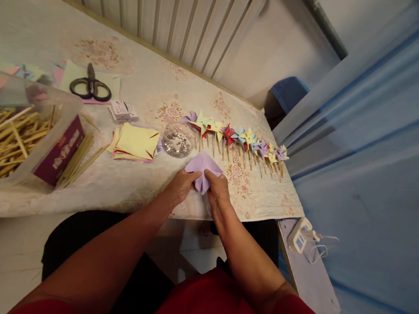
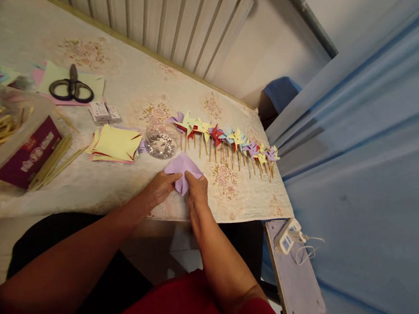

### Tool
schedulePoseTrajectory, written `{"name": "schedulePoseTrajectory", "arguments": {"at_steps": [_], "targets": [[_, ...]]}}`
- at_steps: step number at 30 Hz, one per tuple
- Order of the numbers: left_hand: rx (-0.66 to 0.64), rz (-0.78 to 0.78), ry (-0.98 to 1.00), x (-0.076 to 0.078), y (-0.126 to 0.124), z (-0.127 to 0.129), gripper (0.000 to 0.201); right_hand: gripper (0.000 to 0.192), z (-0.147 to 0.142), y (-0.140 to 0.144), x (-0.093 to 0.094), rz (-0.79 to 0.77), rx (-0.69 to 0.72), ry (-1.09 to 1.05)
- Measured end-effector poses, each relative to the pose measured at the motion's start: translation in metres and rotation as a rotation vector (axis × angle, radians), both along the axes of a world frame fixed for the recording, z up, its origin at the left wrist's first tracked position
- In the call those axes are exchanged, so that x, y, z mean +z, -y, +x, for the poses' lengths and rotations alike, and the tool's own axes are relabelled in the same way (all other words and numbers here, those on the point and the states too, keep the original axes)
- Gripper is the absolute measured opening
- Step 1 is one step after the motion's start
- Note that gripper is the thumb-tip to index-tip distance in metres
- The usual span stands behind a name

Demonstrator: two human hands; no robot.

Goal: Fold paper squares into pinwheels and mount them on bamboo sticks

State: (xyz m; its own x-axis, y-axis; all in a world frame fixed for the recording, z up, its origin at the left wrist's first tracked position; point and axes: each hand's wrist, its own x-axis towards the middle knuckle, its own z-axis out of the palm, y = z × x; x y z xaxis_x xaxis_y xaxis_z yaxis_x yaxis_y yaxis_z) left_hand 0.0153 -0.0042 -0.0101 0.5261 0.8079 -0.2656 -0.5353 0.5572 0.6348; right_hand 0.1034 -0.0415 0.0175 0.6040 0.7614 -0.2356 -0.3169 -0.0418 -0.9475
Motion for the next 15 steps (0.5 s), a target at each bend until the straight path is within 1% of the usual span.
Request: {"name": "schedulePoseTrajectory", "arguments": {"at_steps": [5,9,15], "targets": [[0.008,-0.003,0.004,-0.006,0.000,0.002,0.027,0.026,-0.003,-0.001,0.002,0.023,-0.005,-0.024],[0.030,-0.008,0.024,-0.010,-0.001,0.004,0.023,0.026,-0.001,0.000,-0.002,0.037,0.015,-0.003],[0.068,-0.032,0.002,-0.007,-0.003,0.002,0.036,0.026,0.015,0.012,-0.012,0.030,0.089,0.132]]}}
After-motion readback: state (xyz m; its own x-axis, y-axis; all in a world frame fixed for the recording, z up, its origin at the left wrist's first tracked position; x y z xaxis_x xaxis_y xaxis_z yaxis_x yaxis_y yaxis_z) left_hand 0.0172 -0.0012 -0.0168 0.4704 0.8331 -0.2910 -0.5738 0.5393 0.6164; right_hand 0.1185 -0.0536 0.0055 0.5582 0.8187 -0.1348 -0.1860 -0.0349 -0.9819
